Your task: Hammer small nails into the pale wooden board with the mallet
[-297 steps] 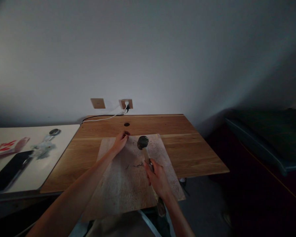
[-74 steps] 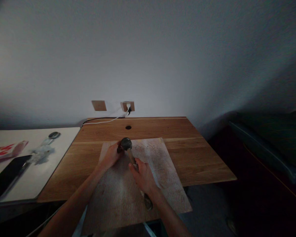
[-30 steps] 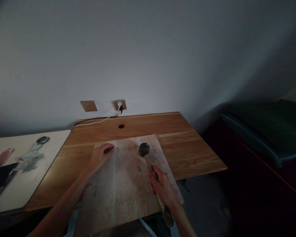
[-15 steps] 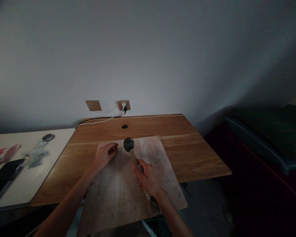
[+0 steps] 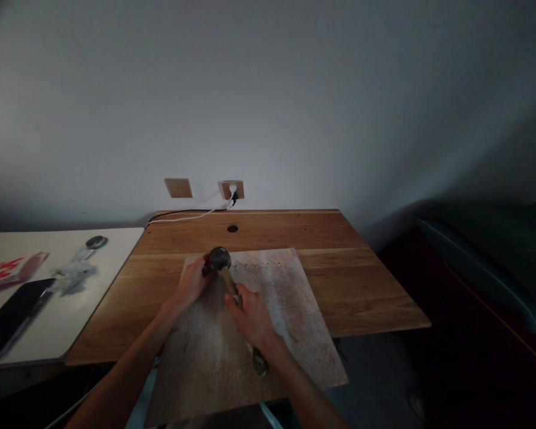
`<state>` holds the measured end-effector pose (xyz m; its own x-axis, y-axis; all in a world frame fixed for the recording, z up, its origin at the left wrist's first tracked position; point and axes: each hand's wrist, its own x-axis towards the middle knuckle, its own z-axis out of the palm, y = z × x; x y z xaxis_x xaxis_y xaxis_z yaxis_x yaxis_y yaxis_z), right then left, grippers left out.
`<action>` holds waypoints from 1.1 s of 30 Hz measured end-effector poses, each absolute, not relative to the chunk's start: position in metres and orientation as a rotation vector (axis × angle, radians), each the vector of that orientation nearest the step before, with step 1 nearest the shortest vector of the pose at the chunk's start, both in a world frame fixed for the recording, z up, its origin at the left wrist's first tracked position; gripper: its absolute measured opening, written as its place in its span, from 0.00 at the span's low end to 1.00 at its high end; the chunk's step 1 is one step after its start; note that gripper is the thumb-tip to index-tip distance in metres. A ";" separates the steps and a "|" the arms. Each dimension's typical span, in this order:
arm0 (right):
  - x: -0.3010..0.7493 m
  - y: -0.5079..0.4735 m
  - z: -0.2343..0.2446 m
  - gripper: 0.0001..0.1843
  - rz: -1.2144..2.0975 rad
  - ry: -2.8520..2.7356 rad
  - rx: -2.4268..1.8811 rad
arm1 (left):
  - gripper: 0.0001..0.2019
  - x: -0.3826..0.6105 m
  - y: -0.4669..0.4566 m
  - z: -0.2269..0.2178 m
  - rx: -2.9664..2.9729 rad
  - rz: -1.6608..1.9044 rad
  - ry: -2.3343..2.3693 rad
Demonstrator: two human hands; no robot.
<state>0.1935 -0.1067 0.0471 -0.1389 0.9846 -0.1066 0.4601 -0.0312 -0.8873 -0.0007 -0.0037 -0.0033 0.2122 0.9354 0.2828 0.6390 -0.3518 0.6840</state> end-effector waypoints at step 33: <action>0.293 -0.167 0.041 0.21 1.027 -1.405 -1.776 | 0.10 0.093 -0.083 0.043 3.193 0.325 0.586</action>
<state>0.2926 -0.1674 0.0410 0.1214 0.9753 -0.1845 0.4719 -0.2203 -0.8537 0.0930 -0.0831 0.0428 0.9159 0.3383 0.2162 0.3623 -0.9284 -0.0823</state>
